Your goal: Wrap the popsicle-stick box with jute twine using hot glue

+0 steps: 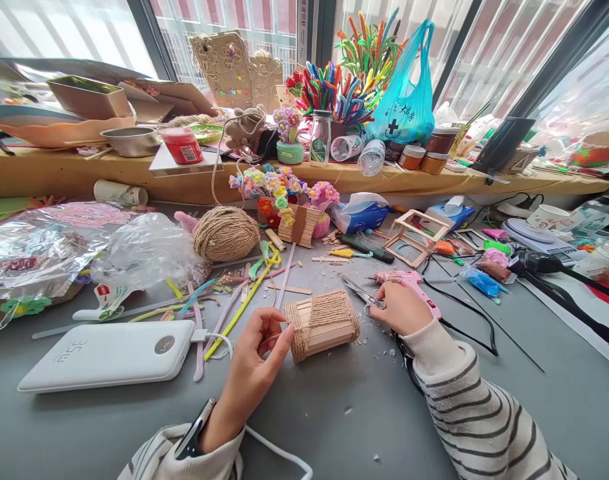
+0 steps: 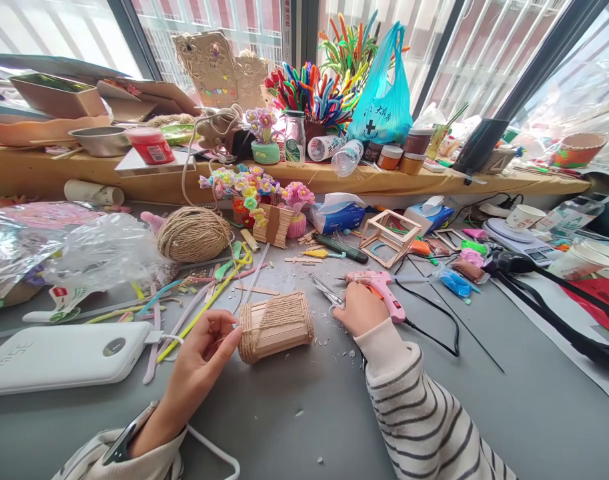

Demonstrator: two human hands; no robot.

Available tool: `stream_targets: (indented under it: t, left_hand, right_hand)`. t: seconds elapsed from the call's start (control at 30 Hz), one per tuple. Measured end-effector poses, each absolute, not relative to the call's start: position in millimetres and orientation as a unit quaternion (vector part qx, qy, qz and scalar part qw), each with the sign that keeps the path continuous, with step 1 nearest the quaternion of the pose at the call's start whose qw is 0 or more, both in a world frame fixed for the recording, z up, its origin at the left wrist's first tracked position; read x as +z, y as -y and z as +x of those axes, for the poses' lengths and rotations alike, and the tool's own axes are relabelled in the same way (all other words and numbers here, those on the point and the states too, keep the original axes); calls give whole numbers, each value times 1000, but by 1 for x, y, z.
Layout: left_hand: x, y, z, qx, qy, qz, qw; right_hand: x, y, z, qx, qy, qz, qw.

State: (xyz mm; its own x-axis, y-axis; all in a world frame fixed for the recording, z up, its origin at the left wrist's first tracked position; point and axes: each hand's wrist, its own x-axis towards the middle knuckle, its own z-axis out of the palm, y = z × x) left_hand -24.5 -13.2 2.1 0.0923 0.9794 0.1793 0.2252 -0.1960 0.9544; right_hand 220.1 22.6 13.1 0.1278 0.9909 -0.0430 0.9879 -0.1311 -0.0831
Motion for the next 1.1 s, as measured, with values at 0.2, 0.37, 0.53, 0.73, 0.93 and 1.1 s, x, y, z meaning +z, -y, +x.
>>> stream_targets:
  t: [0.2,0.37,0.53,0.73,0.93,1.1]
  left_hand:
    - [2,15,-25,470,-486,633,376]
    - [2,16,-26,459,-481,694,275]
    - [6,16,-25,449,-476,719,236]
    - [6,17,-25,442,-495,715,220]
    - [5,17,-27,415,-503,727,214]
    - [5,17,-28,418,-505,720,228]
  right_hand:
    - [4,-12,221,28,652,-742,157]
    - [4,-5,222,75,643,-702,297]
    - [-1,3,223,273,616,-625,394]
    - [1,15,213,456,553,-523,461]
    - [6,32,190,535,594,-440,409]
    - [9,37,189,524,608,-435,408]
